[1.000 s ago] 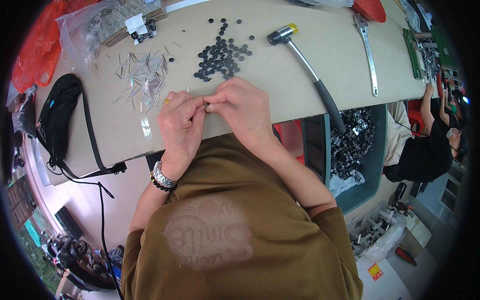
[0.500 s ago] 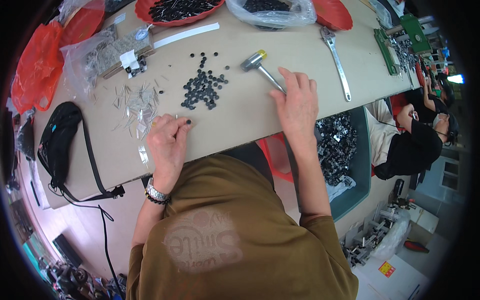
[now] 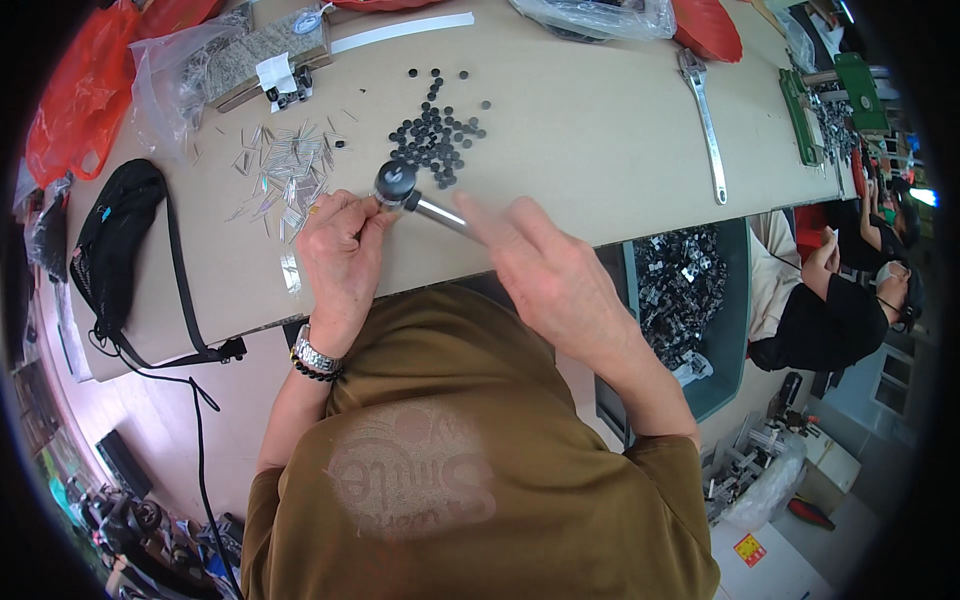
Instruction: The person assembles components by fitting black rubber pieces onto metal pins by hand and tapping them together with a small mallet.
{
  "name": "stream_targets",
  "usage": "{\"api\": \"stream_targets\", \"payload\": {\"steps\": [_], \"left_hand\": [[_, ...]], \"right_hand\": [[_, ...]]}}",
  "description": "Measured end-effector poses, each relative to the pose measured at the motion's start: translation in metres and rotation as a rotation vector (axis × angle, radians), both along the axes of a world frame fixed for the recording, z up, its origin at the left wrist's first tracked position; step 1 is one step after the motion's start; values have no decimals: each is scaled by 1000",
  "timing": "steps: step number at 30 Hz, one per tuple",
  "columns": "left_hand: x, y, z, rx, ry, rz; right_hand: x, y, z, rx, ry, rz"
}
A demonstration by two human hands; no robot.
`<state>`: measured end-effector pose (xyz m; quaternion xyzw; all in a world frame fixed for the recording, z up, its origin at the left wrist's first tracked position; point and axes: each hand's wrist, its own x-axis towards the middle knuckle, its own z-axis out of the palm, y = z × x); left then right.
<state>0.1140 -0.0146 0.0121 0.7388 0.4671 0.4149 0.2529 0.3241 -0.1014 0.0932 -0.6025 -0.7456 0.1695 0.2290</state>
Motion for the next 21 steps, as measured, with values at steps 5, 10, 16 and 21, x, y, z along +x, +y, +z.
{"api": "stream_targets", "payload": {"steps": [5, 10, 16, 21], "left_hand": [[1, 2, 2, 31, 25, 10], [-1, 2, 1, 37, 36, 9], [0, 2, 1, 31, 27, 4], [-1, 1, 0, 6, 20, -8]], "right_hand": [[-7, 3, 7, -113, -140, 39], [-8, 6, 7, -104, -200, 70], [-11, 5, 10, -98, -187, 60], [-9, 8, 11, -119, -180, 52]]}}
